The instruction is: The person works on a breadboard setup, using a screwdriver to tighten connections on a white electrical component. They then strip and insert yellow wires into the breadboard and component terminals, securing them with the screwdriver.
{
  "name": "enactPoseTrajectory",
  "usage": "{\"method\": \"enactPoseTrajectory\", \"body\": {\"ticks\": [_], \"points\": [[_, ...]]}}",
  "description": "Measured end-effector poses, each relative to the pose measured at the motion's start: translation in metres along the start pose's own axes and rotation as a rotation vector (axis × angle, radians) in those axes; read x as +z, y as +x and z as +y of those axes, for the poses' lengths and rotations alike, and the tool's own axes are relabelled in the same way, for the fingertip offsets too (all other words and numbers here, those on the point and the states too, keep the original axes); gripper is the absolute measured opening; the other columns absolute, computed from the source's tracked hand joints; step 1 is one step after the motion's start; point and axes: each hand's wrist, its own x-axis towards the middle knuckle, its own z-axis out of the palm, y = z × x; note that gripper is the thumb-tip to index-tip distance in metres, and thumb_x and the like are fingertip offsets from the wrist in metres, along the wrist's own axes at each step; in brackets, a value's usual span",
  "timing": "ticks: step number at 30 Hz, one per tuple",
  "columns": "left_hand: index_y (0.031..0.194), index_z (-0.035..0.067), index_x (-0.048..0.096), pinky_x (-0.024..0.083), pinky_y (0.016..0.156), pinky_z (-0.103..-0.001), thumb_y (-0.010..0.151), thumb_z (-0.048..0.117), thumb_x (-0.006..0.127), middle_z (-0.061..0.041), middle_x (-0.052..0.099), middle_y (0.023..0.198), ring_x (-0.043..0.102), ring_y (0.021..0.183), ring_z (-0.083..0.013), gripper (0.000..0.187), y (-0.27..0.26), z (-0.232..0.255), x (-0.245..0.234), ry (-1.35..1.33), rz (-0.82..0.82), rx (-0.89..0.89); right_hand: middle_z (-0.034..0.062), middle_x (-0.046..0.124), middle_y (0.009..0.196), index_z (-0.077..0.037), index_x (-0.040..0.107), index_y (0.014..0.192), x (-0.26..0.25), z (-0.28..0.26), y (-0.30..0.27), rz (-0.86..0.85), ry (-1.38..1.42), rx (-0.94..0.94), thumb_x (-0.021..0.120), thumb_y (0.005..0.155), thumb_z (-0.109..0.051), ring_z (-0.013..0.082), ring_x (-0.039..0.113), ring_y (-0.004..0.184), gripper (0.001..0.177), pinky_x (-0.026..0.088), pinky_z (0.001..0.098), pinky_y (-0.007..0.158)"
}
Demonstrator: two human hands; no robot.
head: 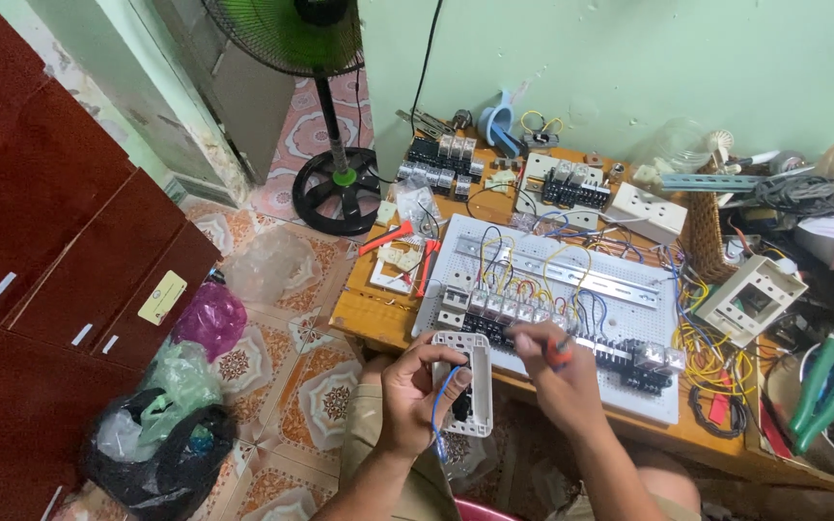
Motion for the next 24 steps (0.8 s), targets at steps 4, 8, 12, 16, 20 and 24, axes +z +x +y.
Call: {"method": "enactPoseTrajectory", "body": {"ticks": [4, 8, 12, 16, 20, 24], "points": [[0.096, 0.007, 0.072, 0.039, 0.101, -0.031, 0.088, 0.024, 0.080, -0.005, 0.067, 0.090, 0.060, 0.088, -0.0154, 0.020, -0.017, -0.007, -0.014, -0.100, 0.038, -0.112, 0.0027, 0.072, 0.074, -0.012, 0.078, 0.110, 0.011, -0.040, 0.087, 0.000, -0.078, 0.073, 0.060, 0.095, -0.042, 0.0148, 0.066, 0.066, 0.038, 0.051, 0.0302, 0.064], [0.098, 0.005, 0.073, 0.045, 0.076, -0.024, 0.087, 0.020, 0.082, -0.003, 0.068, 0.088, 0.060, 0.080, -0.0118, 0.021, -0.035, -0.021, -0.030, -0.157, 0.130, -0.230, 0.0070, 0.077, 0.092, -0.015, 0.076, 0.112, 0.046, -0.054, 0.166, -0.151, -0.360, 0.235, 0.064, 0.099, -0.024, 0.0193, 0.065, 0.071, 0.020, 0.053, 0.0359, 0.066], [0.096, 0.004, 0.074, 0.037, 0.063, -0.021, 0.085, 0.017, 0.084, 0.001, 0.062, 0.074, 0.050, 0.066, -0.0086, 0.020, -0.044, -0.028, -0.044, -0.187, 0.184, -0.274, 0.0090, 0.071, 0.099, -0.012, 0.067, 0.115, 0.091, -0.026, 0.221, -0.263, -0.636, 0.367, 0.073, 0.095, -0.041, 0.0250, 0.066, 0.087, 0.036, 0.054, 0.0380, 0.071], [0.098, 0.003, 0.074, 0.042, 0.067, -0.023, 0.085, 0.013, 0.082, -0.005, 0.068, 0.081, 0.057, 0.071, -0.0118, 0.018, -0.041, -0.008, -0.052, -0.154, 0.218, -0.381, 0.0100, 0.068, 0.101, -0.010, 0.061, 0.108, 0.107, -0.014, 0.240, -0.246, -0.670, 0.433, 0.072, 0.091, -0.024, 0.0251, 0.066, 0.089, 0.025, 0.055, 0.0368, 0.070], [0.110, 0.001, 0.077, 0.046, 0.078, -0.023, 0.086, 0.013, 0.077, -0.007, 0.069, 0.099, 0.063, 0.088, -0.0146, 0.026, -0.039, -0.007, -0.058, -0.112, 0.150, -0.349, 0.0083, 0.067, 0.097, -0.008, 0.063, 0.111, 0.107, -0.010, 0.243, -0.247, -0.697, 0.498, 0.077, 0.091, -0.022, 0.0201, 0.065, 0.083, 0.028, 0.057, 0.0303, 0.065], [0.121, -0.001, 0.073, 0.018, 0.041, -0.021, 0.091, 0.008, 0.066, 0.006, 0.042, 0.065, 0.029, 0.048, -0.0025, 0.032, -0.033, 0.000, -0.058, -0.211, 0.039, -0.313, 0.0094, 0.070, 0.102, -0.004, 0.066, 0.129, 0.085, -0.038, 0.223, -0.026, -0.133, 0.548, 0.070, 0.095, -0.006, 0.0086, 0.052, 0.061, 0.034, 0.048, 0.0176, 0.053]]}}
